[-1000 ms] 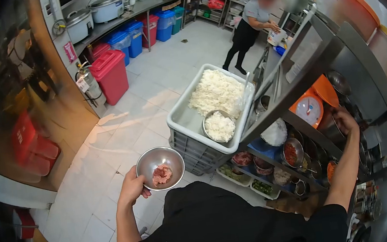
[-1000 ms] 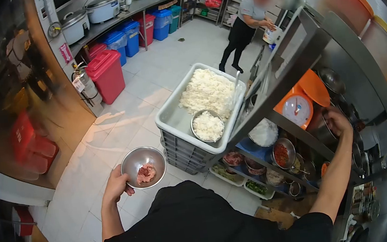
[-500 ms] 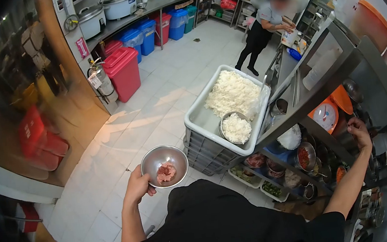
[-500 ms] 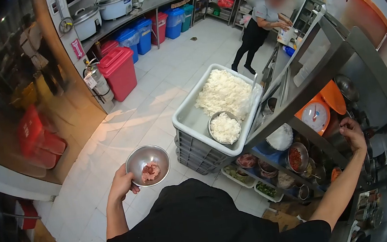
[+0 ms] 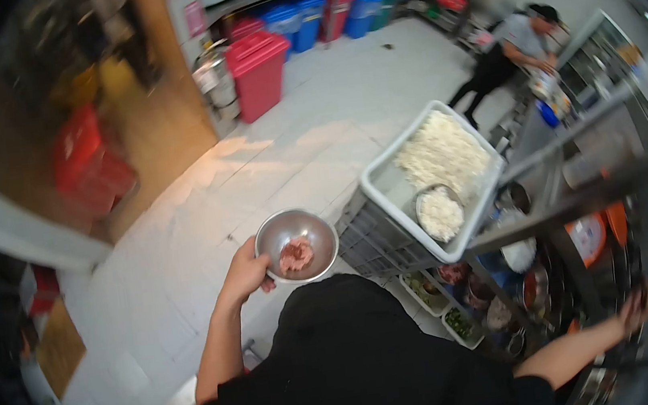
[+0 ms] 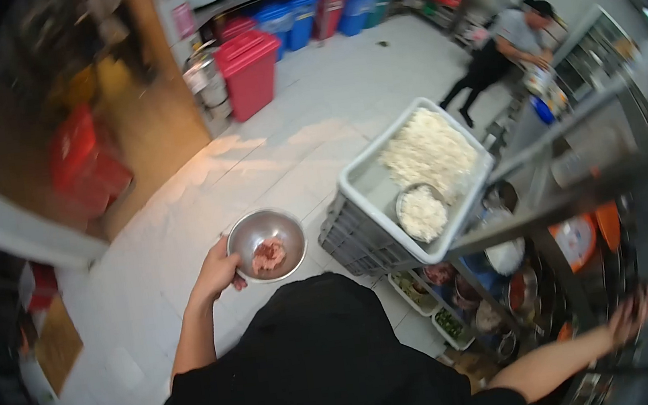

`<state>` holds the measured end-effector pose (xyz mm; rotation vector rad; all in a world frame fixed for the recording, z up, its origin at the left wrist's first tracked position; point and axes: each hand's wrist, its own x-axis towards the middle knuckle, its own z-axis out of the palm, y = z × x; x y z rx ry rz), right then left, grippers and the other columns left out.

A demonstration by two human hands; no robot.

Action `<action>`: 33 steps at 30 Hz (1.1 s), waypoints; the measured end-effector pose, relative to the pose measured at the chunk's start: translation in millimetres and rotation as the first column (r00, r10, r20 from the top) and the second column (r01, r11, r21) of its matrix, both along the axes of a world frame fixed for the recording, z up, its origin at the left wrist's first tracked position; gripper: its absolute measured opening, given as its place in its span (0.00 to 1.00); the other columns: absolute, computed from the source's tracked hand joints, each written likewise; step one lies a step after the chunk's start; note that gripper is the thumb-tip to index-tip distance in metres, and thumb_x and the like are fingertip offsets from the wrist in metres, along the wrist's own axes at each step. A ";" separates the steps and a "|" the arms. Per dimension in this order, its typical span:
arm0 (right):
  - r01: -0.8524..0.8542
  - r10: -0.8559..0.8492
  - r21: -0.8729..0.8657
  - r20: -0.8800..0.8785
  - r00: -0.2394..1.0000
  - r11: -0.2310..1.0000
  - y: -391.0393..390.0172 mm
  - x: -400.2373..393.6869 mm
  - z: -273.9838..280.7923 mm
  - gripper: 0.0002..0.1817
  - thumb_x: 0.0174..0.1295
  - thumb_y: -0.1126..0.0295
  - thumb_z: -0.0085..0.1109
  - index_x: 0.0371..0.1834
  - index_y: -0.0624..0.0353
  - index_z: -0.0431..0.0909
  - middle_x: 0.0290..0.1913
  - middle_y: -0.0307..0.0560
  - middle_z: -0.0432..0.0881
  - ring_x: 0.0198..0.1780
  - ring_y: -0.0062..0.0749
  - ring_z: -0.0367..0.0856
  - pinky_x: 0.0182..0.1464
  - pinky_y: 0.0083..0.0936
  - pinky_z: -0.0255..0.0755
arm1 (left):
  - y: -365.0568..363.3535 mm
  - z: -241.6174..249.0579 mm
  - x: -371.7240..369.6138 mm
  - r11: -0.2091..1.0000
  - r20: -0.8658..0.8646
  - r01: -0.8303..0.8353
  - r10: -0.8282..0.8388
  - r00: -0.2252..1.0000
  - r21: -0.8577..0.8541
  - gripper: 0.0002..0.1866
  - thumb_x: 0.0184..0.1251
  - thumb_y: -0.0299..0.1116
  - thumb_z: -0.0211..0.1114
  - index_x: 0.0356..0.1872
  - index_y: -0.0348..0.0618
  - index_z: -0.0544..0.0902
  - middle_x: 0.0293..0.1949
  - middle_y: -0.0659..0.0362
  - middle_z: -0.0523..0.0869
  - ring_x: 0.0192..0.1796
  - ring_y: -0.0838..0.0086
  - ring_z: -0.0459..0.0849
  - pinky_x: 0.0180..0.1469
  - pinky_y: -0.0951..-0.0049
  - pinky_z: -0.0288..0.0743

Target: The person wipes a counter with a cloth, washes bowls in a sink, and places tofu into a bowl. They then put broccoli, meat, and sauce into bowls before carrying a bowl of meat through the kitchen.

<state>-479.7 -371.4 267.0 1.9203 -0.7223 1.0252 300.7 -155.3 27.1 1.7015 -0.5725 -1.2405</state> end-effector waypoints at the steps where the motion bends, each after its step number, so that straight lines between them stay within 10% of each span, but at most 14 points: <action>1: -0.077 0.074 0.048 0.066 0.995 0.996 -0.6 41.6 -4.6 0.13 0.68 0.75 0.53 0.55 0.61 0.75 0.57 0.47 0.75 0.48 0.28 0.77 0.50 0.17 0.69 | 1.5 -1.9 6.3 1.000 0.007 -0.022 0.022 1.000 -0.011 0.23 0.60 0.25 0.50 0.58 0.30 0.72 0.27 0.49 0.83 0.17 0.71 0.81 0.18 0.72 0.76; 2: -0.281 0.218 0.228 0.269 0.938 0.932 -4.3 85.2 -17.1 0.11 0.67 0.76 0.52 0.52 0.61 0.74 0.54 0.46 0.75 0.46 0.27 0.76 0.46 0.17 0.69 | 2.7 0.6 11.4 0.999 0.026 -0.048 0.048 0.998 -0.019 0.23 0.60 0.25 0.50 0.58 0.31 0.73 0.27 0.50 0.84 0.17 0.71 0.81 0.18 0.72 0.76; 3: -0.747 0.369 0.397 0.686 0.628 0.533 -9.8 134.0 -38.0 0.10 0.66 0.76 0.52 0.49 0.60 0.74 0.51 0.45 0.74 0.43 0.26 0.75 0.43 0.17 0.68 | 3.1 1.6 14.9 0.997 0.046 -0.071 0.072 0.996 -0.026 0.23 0.61 0.26 0.50 0.58 0.32 0.73 0.28 0.50 0.84 0.18 0.72 0.82 0.19 0.72 0.76; 4: -0.988 0.148 0.107 0.985 0.090 -0.112 -18.1 183.2 -61.3 0.08 0.65 0.77 0.52 0.46 0.60 0.73 0.48 0.44 0.74 0.40 0.25 0.73 0.40 0.16 0.68 | 4.6 -0.5 20.5 0.994 0.042 -0.108 0.109 0.993 -0.015 0.23 0.61 0.26 0.50 0.59 0.33 0.73 0.27 0.50 0.84 0.18 0.72 0.82 0.19 0.72 0.77; 6: -0.706 -0.371 -0.368 0.915 -0.158 -0.605 -28.3 299.4 -111.7 0.05 0.62 0.78 0.52 0.40 0.59 0.72 0.42 0.42 0.73 0.35 0.23 0.71 0.33 0.16 0.68 | 6.9 -5.6 34.9 0.987 0.049 -0.161 0.161 0.986 -0.004 0.24 0.61 0.26 0.50 0.60 0.34 0.72 0.27 0.51 0.84 0.19 0.72 0.83 0.20 0.73 0.77; 7: -0.575 -0.520 -0.464 0.850 -0.077 -0.674 -32.4 357.2 -136.7 0.04 0.61 0.78 0.52 0.37 0.58 0.72 0.39 0.41 0.72 0.32 0.23 0.69 0.30 0.15 0.67 | 9.7 -8.1 41.1 0.980 0.059 -0.198 0.198 0.978 -0.011 0.24 0.61 0.26 0.50 0.61 0.35 0.72 0.27 0.51 0.84 0.19 0.72 0.83 0.20 0.72 0.77; 10: -0.419 -0.871 -0.767 0.463 0.163 -0.486 -15.5 548.0 -202.9 0.03 0.60 0.76 0.52 0.32 0.55 0.69 0.32 0.37 0.69 0.28 0.21 0.64 0.22 0.15 0.65 | 18.7 -9.4 70.1 0.960 0.117 -0.280 0.281 0.953 -0.025 0.25 0.61 0.27 0.51 0.62 0.36 0.72 0.25 0.50 0.84 0.20 0.71 0.84 0.22 0.71 0.78; 13: -0.425 -0.773 -0.692 0.311 0.553 -0.583 -6.3 677.5 -253.9 0.04 0.55 0.69 0.55 0.30 0.54 0.70 0.32 0.36 0.69 0.31 0.25 0.64 0.20 0.16 0.61 | 40.2 -7.6 98.6 0.921 0.203 -0.388 0.379 0.903 0.008 0.25 0.61 0.28 0.52 0.62 0.38 0.72 0.25 0.49 0.85 0.21 0.70 0.84 0.24 0.69 0.79; 18: -0.141 -0.370 -0.461 0.456 0.810 -0.876 15.1 880.6 -282.4 0.15 0.63 0.67 0.50 0.49 0.59 0.80 0.52 0.58 0.81 0.50 0.42 0.82 0.31 0.25 0.81 | 99.4 -8.8 146.6 0.755 0.301 -0.655 0.619 0.725 0.027 0.24 0.60 0.29 0.53 0.60 0.38 0.72 0.24 0.47 0.85 0.22 0.67 0.86 0.26 0.66 0.79; 26: 0.498 0.278 -0.312 0.543 0.792 -0.809 181.4 1129.9 -221.0 0.22 0.75 0.52 0.43 0.54 0.56 0.79 0.57 0.56 0.82 0.49 0.41 0.85 0.38 0.28 0.80 | 222.4 -31.9 155.7 0.131 0.285 -0.991 0.951 0.124 -0.007 0.23 0.61 0.29 0.53 0.60 0.37 0.73 0.25 0.48 0.85 0.21 0.67 0.85 0.25 0.67 0.79; 29: 0.624 0.402 -0.389 0.514 0.757 -0.678 284.0 1192.3 -232.9 0.20 0.77 0.49 0.44 0.29 0.48 0.69 0.24 0.35 0.68 0.22 0.20 0.66 0.11 0.15 0.54 | 272.8 -41.5 157.0 -0.115 0.216 -0.993 0.970 -0.114 -0.010 0.25 0.62 0.29 0.53 0.63 0.39 0.72 0.27 0.49 0.86 0.21 0.69 0.85 0.24 0.68 0.79; 33: 0.843 0.719 -0.089 0.480 0.503 -0.531 431.5 1219.1 -262.6 0.25 0.75 0.44 0.44 0.23 0.47 0.65 0.19 0.33 0.64 0.15 0.19 0.59 0.09 0.15 0.49 | 366.5 -63.6 157.0 -0.364 0.136 -0.931 0.923 -0.359 0.012 0.25 0.61 0.29 0.53 0.62 0.38 0.72 0.25 0.49 0.86 0.20 0.68 0.85 0.24 0.67 0.80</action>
